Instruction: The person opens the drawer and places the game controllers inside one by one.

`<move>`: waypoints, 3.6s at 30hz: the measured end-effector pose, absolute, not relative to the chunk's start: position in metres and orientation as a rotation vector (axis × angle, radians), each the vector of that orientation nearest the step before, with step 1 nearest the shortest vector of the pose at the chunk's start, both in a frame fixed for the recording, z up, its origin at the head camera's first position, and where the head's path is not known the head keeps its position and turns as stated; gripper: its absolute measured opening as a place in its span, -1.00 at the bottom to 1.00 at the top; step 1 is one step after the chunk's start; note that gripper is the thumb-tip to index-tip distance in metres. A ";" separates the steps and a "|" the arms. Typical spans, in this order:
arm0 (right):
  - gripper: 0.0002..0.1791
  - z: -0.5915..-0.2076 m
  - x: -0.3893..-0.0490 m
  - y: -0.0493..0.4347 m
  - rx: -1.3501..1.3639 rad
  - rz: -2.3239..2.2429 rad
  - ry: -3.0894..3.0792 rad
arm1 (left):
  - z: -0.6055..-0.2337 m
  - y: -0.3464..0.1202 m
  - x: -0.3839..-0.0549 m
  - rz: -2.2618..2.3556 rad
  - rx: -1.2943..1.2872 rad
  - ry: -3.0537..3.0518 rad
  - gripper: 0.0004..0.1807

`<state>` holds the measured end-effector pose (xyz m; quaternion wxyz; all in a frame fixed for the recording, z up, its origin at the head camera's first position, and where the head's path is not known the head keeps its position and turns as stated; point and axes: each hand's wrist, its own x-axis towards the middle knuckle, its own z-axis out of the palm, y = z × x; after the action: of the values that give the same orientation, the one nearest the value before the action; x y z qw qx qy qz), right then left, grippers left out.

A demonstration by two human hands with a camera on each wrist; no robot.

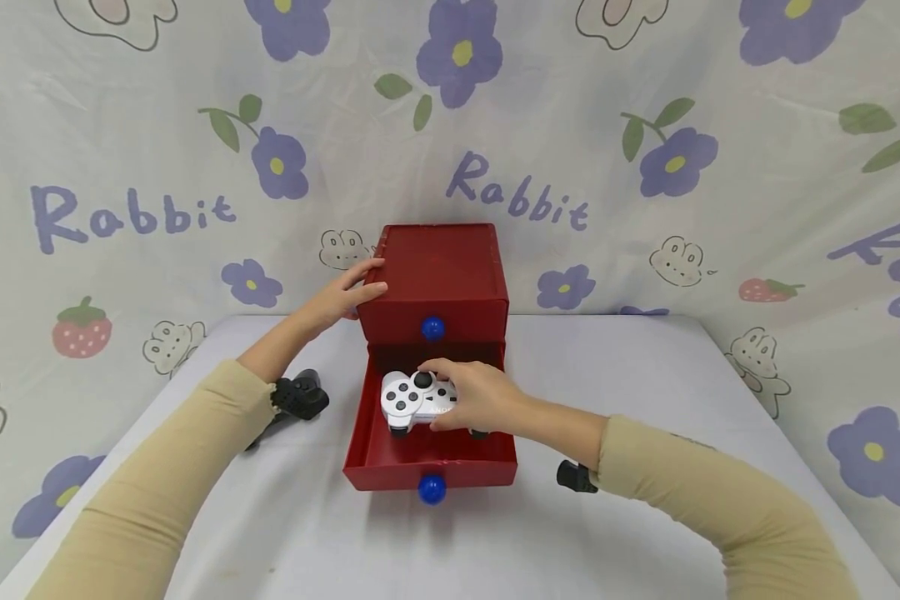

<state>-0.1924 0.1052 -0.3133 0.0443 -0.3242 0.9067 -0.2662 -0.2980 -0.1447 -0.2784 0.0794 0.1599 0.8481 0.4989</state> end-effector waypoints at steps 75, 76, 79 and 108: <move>-0.44 -0.331 -0.105 0.119 -0.973 -0.814 2.479 | -0.269 -0.142 -0.292 1.498 0.457 2.495 -0.30; -0.44 -0.334 -0.105 0.118 -0.968 -0.810 2.486 | -0.266 -0.141 -0.289 1.499 0.456 2.488 -0.30; -0.44 -0.343 -0.106 0.115 -0.992 -0.783 2.529 | -0.261 -0.138 -0.284 1.501 0.463 2.476 -0.29; -0.68 -0.348 -0.143 0.106 -1.040 -0.991 2.641 | -0.253 -0.136 -0.272 1.484 0.426 2.495 -0.31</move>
<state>-0.1428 0.1064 -0.3477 0.0677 -0.3452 0.8764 -0.3288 -0.2720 -0.1361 -0.2531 0.1034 0.1445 0.8458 0.5030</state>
